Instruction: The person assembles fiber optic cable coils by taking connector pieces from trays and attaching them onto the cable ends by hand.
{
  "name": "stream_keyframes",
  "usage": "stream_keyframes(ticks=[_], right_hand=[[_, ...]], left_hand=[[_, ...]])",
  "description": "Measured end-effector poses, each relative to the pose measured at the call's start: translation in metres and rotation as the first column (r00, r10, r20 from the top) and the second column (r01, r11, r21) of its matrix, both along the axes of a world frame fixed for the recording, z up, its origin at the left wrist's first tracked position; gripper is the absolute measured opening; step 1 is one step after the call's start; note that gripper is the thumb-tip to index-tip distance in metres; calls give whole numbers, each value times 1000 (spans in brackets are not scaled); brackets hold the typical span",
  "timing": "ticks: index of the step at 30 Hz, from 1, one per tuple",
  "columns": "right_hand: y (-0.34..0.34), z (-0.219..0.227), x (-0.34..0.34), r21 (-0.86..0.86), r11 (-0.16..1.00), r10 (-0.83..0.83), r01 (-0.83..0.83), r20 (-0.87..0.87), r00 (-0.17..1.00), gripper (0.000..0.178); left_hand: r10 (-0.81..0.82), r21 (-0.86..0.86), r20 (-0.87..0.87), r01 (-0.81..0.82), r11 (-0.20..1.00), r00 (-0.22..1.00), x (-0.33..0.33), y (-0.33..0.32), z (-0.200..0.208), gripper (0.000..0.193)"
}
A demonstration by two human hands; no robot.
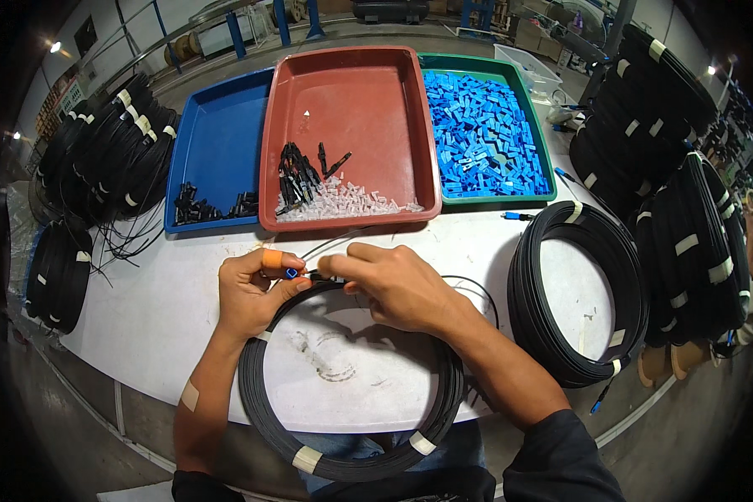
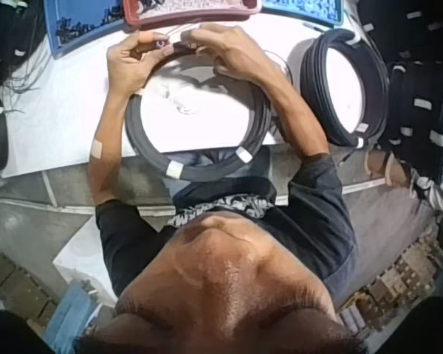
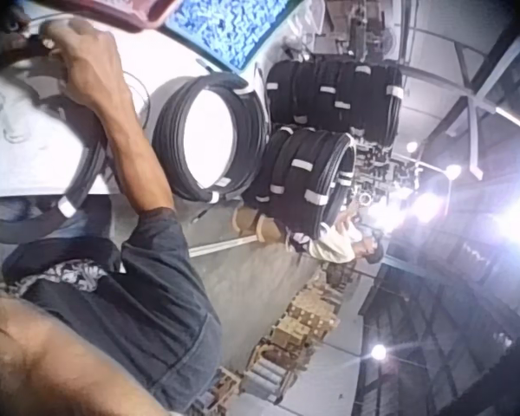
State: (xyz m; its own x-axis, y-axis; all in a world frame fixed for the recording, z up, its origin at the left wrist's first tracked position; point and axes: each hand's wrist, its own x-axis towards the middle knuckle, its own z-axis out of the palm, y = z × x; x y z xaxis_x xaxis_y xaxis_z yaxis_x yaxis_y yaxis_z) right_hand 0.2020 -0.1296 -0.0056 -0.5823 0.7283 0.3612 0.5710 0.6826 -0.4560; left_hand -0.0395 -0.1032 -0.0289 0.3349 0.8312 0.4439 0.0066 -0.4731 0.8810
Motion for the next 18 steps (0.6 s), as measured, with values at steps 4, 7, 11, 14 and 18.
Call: stream_keyframes(ticks=[4, 7, 11, 14, 18], right_hand=[[0, -9, 0, 62, 996, -43, 59, -225, 973, 50], [-3, -7, 3, 139, 976, -133, 171, -246, 960, 38], [0, -14, 5, 190, 940, -195, 283, -381, 904, 28], [-1, -13, 5, 205, 942, -175, 265, -372, 912, 29], [-1, -13, 4, 210, 954, -125, 216, -374, 919, 30]], left_hand=[[27, 38, -77, -24, 999, 997, -3, -1, 2, 29], [94, 7, -34, -94, 996, 995, 4, -3, 7, 28], [161, -33, 16, -160, 987, 987, 3, -3, 5, 24], [160, 165, -194, -128, 978, 968, 0, -4, 5, 20], [182, 239, -221, -128, 962, 958, 0, -5, 8, 20]])
